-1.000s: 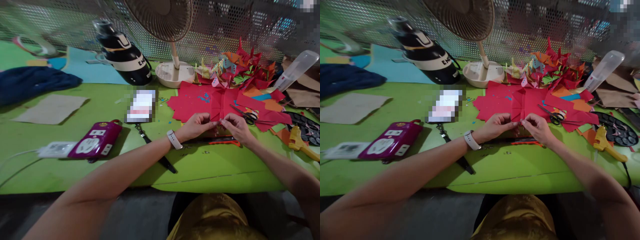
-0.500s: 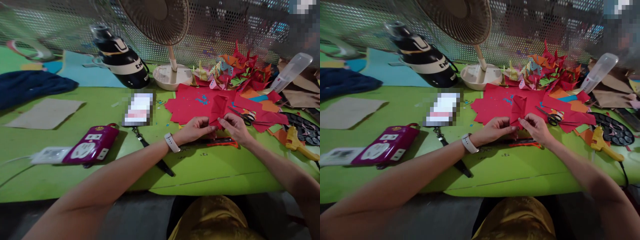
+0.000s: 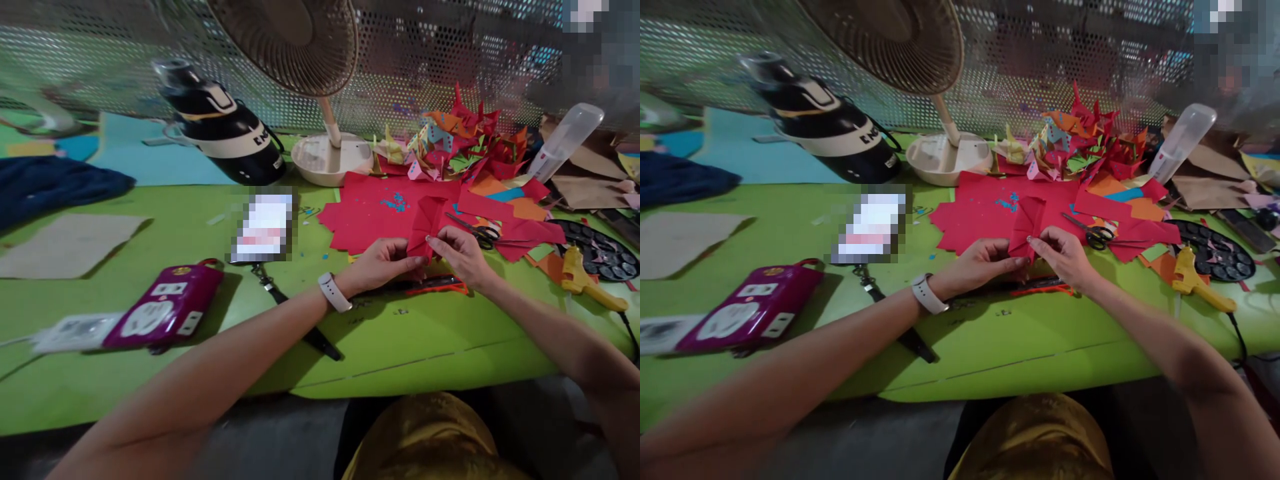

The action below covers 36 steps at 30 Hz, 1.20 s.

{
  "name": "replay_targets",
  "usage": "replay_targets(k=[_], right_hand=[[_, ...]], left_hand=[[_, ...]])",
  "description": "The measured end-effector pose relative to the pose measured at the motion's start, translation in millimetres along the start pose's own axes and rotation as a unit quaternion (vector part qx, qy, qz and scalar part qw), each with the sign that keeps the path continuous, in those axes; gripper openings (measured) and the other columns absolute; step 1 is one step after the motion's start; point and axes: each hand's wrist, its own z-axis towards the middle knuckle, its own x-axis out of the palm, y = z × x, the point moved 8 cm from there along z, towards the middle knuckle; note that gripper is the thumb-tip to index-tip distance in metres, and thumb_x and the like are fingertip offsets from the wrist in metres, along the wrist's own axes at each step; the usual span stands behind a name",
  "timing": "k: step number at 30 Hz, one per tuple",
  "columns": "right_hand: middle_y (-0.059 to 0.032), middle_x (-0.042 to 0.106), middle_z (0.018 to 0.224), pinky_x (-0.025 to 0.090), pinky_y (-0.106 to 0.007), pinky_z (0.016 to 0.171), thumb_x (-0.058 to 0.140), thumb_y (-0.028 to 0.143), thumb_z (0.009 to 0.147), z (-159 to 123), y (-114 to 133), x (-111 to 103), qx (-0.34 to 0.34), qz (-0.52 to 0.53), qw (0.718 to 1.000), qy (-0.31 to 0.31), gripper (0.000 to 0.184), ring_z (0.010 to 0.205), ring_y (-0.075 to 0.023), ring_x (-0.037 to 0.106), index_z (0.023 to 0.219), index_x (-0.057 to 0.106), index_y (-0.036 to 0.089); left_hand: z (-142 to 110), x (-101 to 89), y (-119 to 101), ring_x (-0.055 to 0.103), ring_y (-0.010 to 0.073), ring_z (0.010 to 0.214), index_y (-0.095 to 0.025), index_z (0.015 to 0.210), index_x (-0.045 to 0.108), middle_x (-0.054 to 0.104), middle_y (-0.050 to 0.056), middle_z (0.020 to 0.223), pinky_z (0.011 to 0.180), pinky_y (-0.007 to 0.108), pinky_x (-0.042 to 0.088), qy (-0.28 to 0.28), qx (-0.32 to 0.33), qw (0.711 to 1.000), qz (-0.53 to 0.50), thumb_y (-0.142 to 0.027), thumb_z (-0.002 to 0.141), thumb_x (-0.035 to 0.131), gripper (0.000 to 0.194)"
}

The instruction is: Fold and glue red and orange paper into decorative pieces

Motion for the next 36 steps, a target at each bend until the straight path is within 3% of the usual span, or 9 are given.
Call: replay_targets(k=[15,22,26,31,36], right_hand=[[0.0028,0.052,0.065,0.041,-0.026,0.058,0.068,0.065,0.077,-1,5,1,-0.031,0.015,0.999,0.008,0.045,0.061,-0.0107,0.048,0.073,0.06,0.02],[0.003,0.054,0.063,0.042,-0.025,0.056,0.069,0.069,0.073,-1,3,2,-0.003,0.02,1.0,0.012,0.05,0.059,-0.0098,0.048,0.071,0.06,0.02],[0.0025,0.057,0.062,0.043,-0.025,0.055,0.074,0.064,0.071,0,1,-4,-0.004,0.031,0.999,-0.016,0.046,0.057,-0.0097,0.051,0.071,0.06,0.02],[0.0017,0.059,0.058,0.045,-0.027,0.056,0.073,0.058,0.074,3,-1,-12,-0.006,0.023,0.999,-0.043,0.04,0.055,-0.0109,0.053,0.067,0.061,0.02],[0.001,0.06,0.057,0.044,-0.027,0.054,0.076,0.052,0.073,3,-2,-12,-0.012,0.052,0.998,-0.046,0.036,0.053,-0.0108,0.053,0.064,0.064,0.019]], left_hand=[[0,-1.8,-1,0.07,0.0142,0.066,-0.014,0.081,0.069,0.075,0.003,0.073,0.07,0.029,0.06,-0.015,-0.003,1.0,0.004,-0.046,0.071,0.082,0.036],[0,-2.4,1,0.069,0.0144,0.066,-0.014,0.083,0.069,0.074,0.002,0.074,0.07,0.029,0.059,-0.016,0.005,1.0,0.005,-0.048,0.069,0.083,0.039],[0,-4.4,-6,0.067,0.0129,0.064,-0.014,0.083,0.067,0.073,0.002,0.073,0.066,0.027,0.057,-0.028,0.035,0.998,0.032,-0.048,0.071,0.081,0.038],[-2,-13.2,-24,0.063,0.011,0.062,-0.016,0.075,0.065,0.07,0.001,0.068,0.063,0.022,0.052,-0.082,0.104,0.988,0.08,-0.05,0.077,0.076,0.036],[-2,-14.8,-24,0.064,0.0101,0.062,-0.015,0.08,0.067,0.07,0.001,0.069,0.063,0.021,0.052,-0.091,0.102,0.988,0.073,-0.049,0.08,0.074,0.034]])
